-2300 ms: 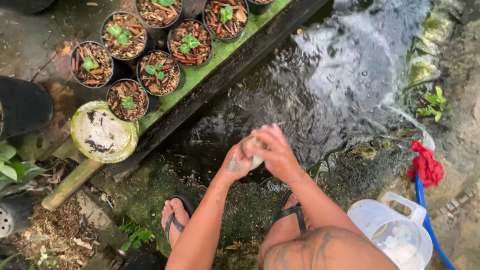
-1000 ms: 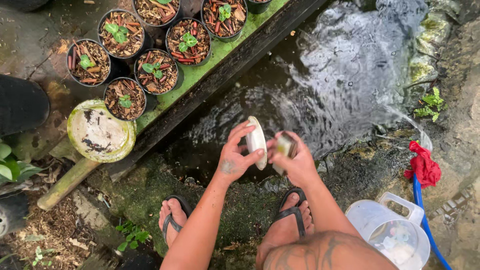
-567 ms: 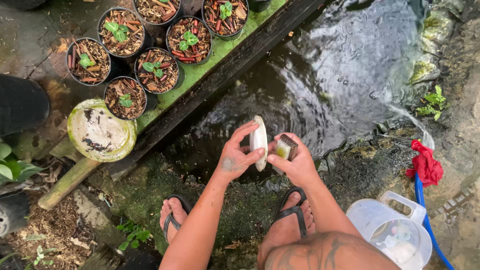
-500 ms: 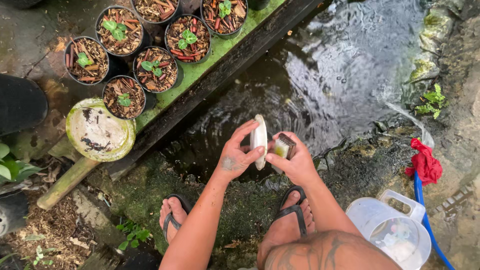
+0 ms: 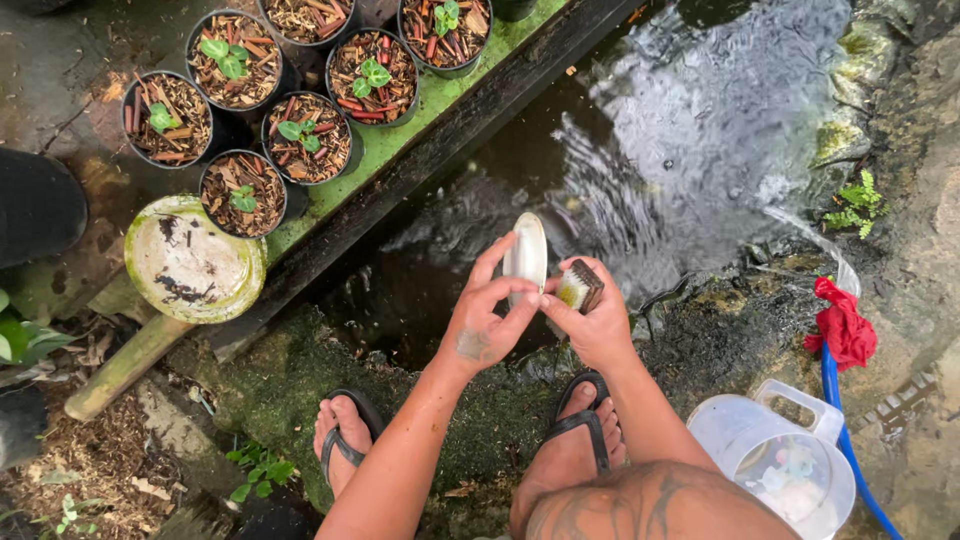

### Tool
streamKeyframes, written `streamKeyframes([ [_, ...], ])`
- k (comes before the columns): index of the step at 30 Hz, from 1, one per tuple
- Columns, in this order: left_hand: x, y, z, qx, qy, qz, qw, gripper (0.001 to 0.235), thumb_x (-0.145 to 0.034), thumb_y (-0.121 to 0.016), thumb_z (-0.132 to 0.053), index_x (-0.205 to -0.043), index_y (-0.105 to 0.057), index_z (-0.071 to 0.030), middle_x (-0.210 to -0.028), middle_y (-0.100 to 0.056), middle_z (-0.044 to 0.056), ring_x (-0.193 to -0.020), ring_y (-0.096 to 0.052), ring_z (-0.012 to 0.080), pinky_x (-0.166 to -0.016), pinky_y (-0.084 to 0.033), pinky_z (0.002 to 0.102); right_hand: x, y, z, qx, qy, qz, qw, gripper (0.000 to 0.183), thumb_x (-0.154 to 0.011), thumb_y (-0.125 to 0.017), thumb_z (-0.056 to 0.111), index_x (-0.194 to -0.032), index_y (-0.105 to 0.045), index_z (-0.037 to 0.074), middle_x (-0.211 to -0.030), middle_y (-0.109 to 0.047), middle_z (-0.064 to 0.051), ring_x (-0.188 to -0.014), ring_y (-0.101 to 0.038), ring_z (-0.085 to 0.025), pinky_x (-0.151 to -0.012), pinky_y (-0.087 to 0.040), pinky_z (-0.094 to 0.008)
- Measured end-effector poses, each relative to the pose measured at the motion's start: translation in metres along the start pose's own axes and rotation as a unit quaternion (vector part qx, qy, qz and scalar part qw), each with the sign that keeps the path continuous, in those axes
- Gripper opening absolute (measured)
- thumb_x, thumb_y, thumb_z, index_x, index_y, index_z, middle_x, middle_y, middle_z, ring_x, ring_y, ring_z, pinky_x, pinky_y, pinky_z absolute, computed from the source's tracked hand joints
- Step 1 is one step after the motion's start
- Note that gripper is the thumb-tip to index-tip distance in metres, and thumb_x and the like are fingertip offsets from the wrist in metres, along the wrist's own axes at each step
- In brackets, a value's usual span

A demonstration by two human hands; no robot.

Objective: The person washes several small white plates by hand using a brush and running water from a stream. They scrub each plate, rinse it, and place it aside before picking up the next one.

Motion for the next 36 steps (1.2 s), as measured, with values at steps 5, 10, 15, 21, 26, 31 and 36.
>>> streamKeyframes([
  [5,-0.004,-0.005,0.008,-0.006,0.038,0.029,0.999,0.016,-0.097,-0.068,-0.018,-0.097,-0.071,-0.003,-0.162,-0.041,0.016,-0.155,-0.033,0.0409,-0.121,-0.034,0.047,0.000,-0.001,0.003,0.003,-0.009,0.002,1.000,0.045,-0.088,-0.077,0.000,-0.125,-0.052,0.004,-0.100,-0.071,-0.005,-0.092,-0.067,-0.010,-0.080,-0.055,-0.027],
  [10,-0.003,-0.008,0.010,-0.035,0.020,0.038,0.998,0.014,-0.101,-0.063,-0.016,-0.100,-0.065,-0.002,-0.162,-0.039,0.020,-0.155,-0.030,0.0437,-0.120,-0.033,0.049,0.000,-0.002,0.005,0.018,-0.007,0.003,1.000,0.046,-0.088,-0.075,-0.001,-0.127,-0.051,0.004,-0.102,-0.071,-0.005,-0.095,-0.067,-0.009,-0.083,-0.056,-0.027],
  [15,0.000,-0.010,0.005,-0.053,-0.015,0.011,0.998,0.011,-0.104,-0.055,-0.012,-0.105,-0.054,0.000,-0.159,-0.039,0.024,-0.146,-0.045,0.0445,-0.112,-0.046,0.048,-0.001,-0.007,0.005,0.036,-0.020,-0.014,0.999,0.045,-0.089,-0.074,-0.001,-0.127,-0.051,0.004,-0.102,-0.071,-0.006,-0.093,-0.067,-0.010,-0.079,-0.055,-0.027],
  [21,0.002,-0.012,0.011,0.065,0.033,0.005,0.997,0.015,-0.107,-0.054,-0.015,-0.105,-0.053,0.000,-0.158,-0.039,0.024,-0.117,-0.074,0.0296,-0.098,-0.058,0.039,0.000,-0.011,0.006,0.070,-0.030,-0.018,0.997,0.046,-0.088,-0.076,0.004,-0.128,-0.052,0.005,-0.107,-0.070,-0.004,-0.096,-0.067,-0.009,-0.080,-0.055,-0.027],
  [26,0.002,-0.010,0.021,0.029,0.104,0.049,0.993,0.016,-0.101,-0.060,-0.016,-0.103,-0.064,0.000,-0.158,-0.040,0.019,-0.103,-0.068,0.0288,-0.087,-0.056,0.038,-0.004,-0.009,0.007,0.018,-0.059,0.000,0.998,0.046,-0.086,-0.080,0.010,-0.125,-0.056,0.004,-0.104,-0.068,-0.003,-0.093,-0.066,-0.011,-0.080,-0.058,-0.029],
  [31,0.004,-0.013,0.016,-0.019,0.053,0.047,0.997,0.014,-0.099,-0.062,-0.015,-0.105,-0.063,-0.001,-0.157,-0.042,0.018,-0.120,-0.063,0.0325,-0.095,-0.054,0.040,-0.007,-0.004,0.007,0.046,-0.064,-0.009,0.997,0.045,-0.084,-0.083,0.008,-0.121,-0.059,0.002,-0.100,-0.068,-0.004,-0.089,-0.066,-0.012,-0.078,-0.056,-0.029],
  [36,0.008,-0.017,0.024,-0.041,0.071,0.039,0.996,0.014,-0.102,-0.058,-0.015,-0.103,-0.059,0.000,-0.156,-0.043,0.020,-0.127,-0.059,0.0352,-0.099,-0.052,0.041,-0.006,-0.006,0.004,-0.001,-0.075,-0.014,0.997,0.043,-0.085,-0.080,0.007,-0.121,-0.057,0.001,-0.097,-0.068,-0.007,-0.084,-0.068,-0.014,-0.072,-0.059,-0.031],
])
Point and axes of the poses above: each hand's wrist, its own x-axis away from the middle knuckle, its own y-axis out of the back of the hand, z = x × y, the point moved 6 cm from there along -x, towards the middle knuckle
